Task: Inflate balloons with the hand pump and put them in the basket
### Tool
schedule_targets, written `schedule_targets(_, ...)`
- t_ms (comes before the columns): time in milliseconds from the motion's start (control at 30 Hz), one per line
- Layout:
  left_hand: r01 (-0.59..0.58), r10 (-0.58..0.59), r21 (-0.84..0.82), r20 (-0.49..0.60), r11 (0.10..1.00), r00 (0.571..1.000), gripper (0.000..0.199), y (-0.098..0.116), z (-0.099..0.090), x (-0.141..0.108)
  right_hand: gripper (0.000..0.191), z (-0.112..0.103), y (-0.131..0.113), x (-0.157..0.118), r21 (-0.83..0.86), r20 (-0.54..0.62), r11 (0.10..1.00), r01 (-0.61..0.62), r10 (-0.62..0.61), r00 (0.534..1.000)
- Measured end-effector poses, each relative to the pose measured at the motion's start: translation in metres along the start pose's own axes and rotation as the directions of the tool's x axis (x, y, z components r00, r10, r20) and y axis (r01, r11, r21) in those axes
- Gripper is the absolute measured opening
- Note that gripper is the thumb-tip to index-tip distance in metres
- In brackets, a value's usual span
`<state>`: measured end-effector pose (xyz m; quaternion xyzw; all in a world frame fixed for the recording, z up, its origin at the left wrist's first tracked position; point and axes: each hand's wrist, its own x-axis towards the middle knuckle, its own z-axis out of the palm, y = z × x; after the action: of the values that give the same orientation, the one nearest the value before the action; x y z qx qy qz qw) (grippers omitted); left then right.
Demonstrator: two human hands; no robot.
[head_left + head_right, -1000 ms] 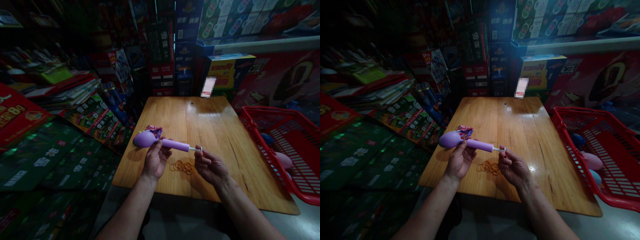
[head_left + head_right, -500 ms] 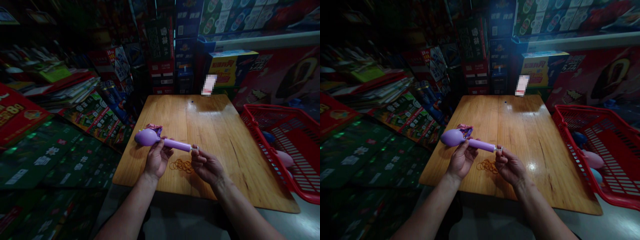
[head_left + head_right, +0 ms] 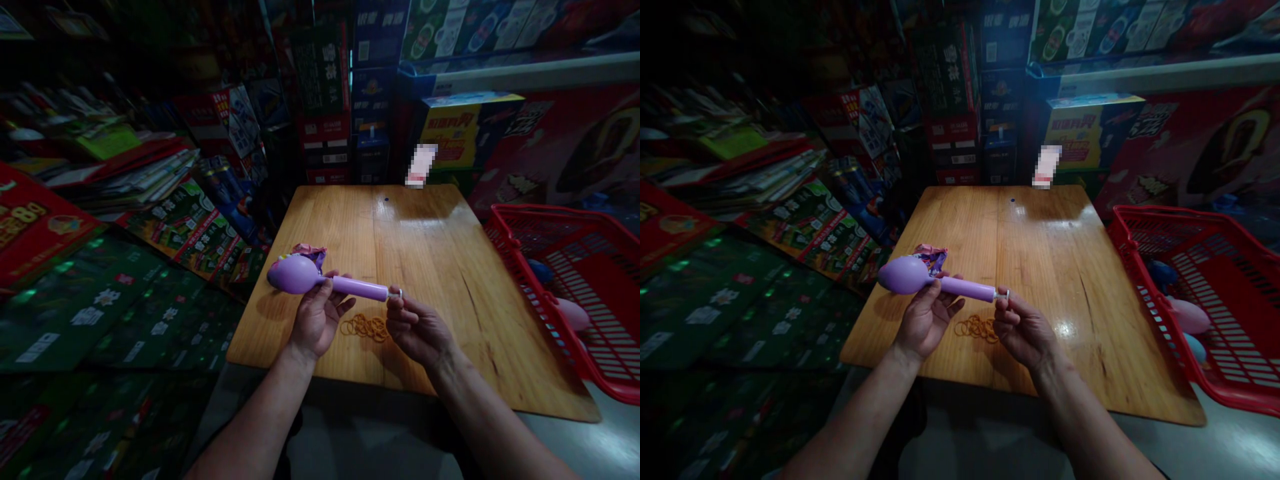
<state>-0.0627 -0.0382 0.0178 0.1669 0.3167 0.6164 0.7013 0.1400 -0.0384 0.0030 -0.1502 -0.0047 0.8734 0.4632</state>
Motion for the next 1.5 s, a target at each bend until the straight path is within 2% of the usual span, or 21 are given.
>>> schedule_targets(500,-0.006,0.006,-0.024,-0.021,1.0,1.0,0.021,0.002,-0.006,0.008,0.021,0.004,0.0,0.0,-0.028,-0.02,1.0,-0.011,0.011,1.0)
schedule_targets(600,-0.014,0.014,-0.011,-0.026,1.0,1.0,0.024,0.011,-0.01,0.012,0.019,0.006,-0.012,-0.004,-0.073,-0.021,0.997,0.009,-0.011,1.0)
schedule_targets(767,-0.127,0.127,0.012,-0.038,0.992,0.991,0.024,0.029,-0.014,0.016,0.019,0.007,-0.025,-0.011,-0.067,-0.005,0.994,0.081,-0.082,0.997)
schedule_targets(833,-0.116,0.116,0.015,-0.022,0.993,0.993,0.025,0.026,-0.011,0.013,0.02,0.005,-0.019,-0.009,-0.078,-0.009,0.995,0.064,-0.065,0.998)
schedule_targets(933,-0.029,0.029,0.012,0.02,0.999,0.999,0.025,0.012,-0.005,0.005,0.022,0.002,-0.002,-0.003,-0.083,-0.035,0.996,0.031,-0.034,0.999)
schedule_targets(1033,0.011,-0.01,-0.014,0.006,1.0,1.0,0.024,0.001,-0.002,0.002,0.023,0.0,0.008,0.002,-0.052,-0.043,0.998,0.016,-0.018,0.999)
schedule_targets(1167,-0.007,0.006,-0.03,-0.039,1.0,0.999,0.024,0.011,-0.006,0.009,0.019,0.004,-0.002,-0.001,-0.091,-0.018,0.996,-0.014,0.012,1.0)
schedule_targets(1333,-0.126,0.125,-0.014,-0.081,0.992,0.989,0.025,0.029,-0.011,0.016,0.017,0.008,-0.024,-0.011,-0.068,-0.053,0.993,0.096,-0.099,0.994)
schedule_targets(1400,-0.117,0.117,0.003,-0.057,0.993,0.992,0.03,0.024,-0.01,0.012,0.016,0.005,-0.021,-0.01,-0.073,-0.062,0.992,0.103,-0.107,0.992)
schedule_targets(1500,-0.024,0.025,0.012,-0.026,1.0,0.999,0.03,0.007,-0.005,0.005,0.016,0.001,-0.007,-0.005,-0.079,-0.059,0.996,0.03,-0.035,0.998)
